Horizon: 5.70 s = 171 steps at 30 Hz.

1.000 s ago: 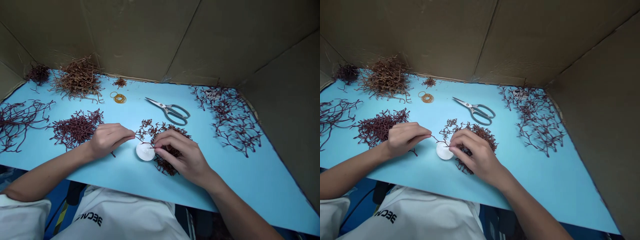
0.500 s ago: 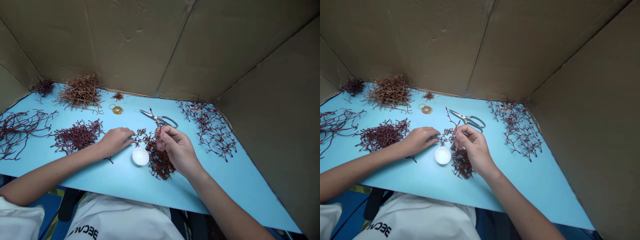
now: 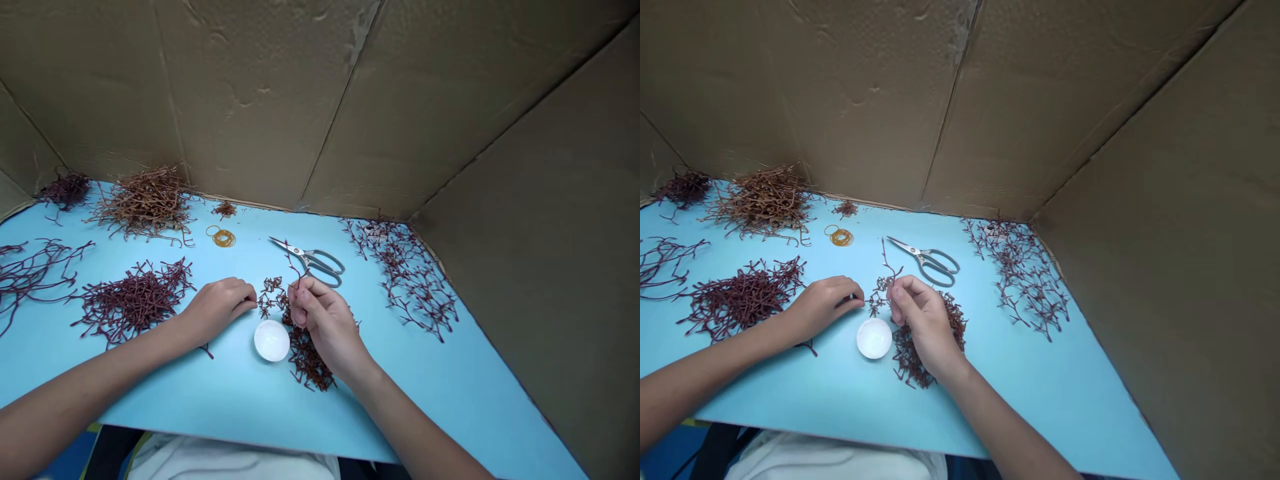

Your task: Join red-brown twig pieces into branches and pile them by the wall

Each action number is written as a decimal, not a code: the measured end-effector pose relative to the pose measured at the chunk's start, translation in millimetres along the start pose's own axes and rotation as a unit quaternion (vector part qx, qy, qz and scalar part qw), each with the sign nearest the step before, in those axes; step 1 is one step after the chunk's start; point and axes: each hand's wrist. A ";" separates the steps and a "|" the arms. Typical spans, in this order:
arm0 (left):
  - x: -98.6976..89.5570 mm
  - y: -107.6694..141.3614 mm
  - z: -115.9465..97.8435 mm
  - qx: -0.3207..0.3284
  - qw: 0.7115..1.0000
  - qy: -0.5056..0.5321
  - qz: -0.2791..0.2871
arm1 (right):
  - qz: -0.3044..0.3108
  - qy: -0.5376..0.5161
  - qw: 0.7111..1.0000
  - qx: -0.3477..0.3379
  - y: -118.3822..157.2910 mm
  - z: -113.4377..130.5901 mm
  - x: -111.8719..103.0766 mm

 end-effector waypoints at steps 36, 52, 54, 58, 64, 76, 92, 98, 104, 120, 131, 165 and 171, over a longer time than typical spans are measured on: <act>-7.7 4.8 0.3 0.014 0.998 0.035 -0.059 | -0.120 0.103 0.979 -0.126 -9.3 -16.2 -25.5; -9.3 0.9 -8.8 -0.059 0.952 0.267 -0.139 | -0.100 0.075 0.984 -0.125 -2.2 -14.4 -23.2; -11.7 -1.5 -14.1 -0.099 0.914 0.357 -0.163 | -0.104 0.069 0.985 -0.123 -0.3 -14.3 -19.6; -15.7 -5.3 -27.2 -0.175 0.818 0.511 -0.198 | -0.096 0.054 0.987 -0.117 4.0 -10.4 -1.7; -18.8 -6.4 -45.4 -0.191 0.768 0.564 -0.236 | -0.043 0.058 0.987 -0.144 12.3 -3.1 23.1; -20.2 -4.0 -54.1 -0.177 0.764 0.570 -0.243 | -0.004 0.049 0.992 -0.117 16.4 -7.9 24.0; -16.1 0.4 -50.8 -0.148 0.779 0.559 -0.241 | -0.004 0.035 0.994 -0.104 15.0 -12.7 25.4; -14.3 2.5 -50.3 -0.146 0.787 0.551 -0.236 | 0.003 0.039 0.994 -0.106 14.0 -12.2 26.3; -15.4 4.7 -50.0 -0.122 0.812 0.519 -0.237 | -0.001 0.045 0.993 -0.111 15.5 -11.5 26.0; -16.2 6.3 -46.9 -0.080 0.840 0.485 -0.231 | 0.009 0.054 0.994 -0.099 16.7 -16.0 25.4; -14.7 6.9 -47.8 -0.082 0.854 0.461 -0.227 | 0.007 0.050 0.994 -0.092 15.7 -17.5 25.9; -15.2 7.1 -42.8 -0.138 0.835 0.450 -0.286 | -0.115 0.079 0.982 -0.124 15.1 -21.2 14.4; -22.6 7.4 -36.3 -0.084 0.835 0.420 -0.345 | -0.134 0.150 0.973 -0.118 13.2 -21.0 11.4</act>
Point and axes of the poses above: each hand's wrist, its own y-axis away from the middle knuckle, its own x-axis out of the palm, z = x × y, and after that the axes turned 7 degrees about x, right-handed
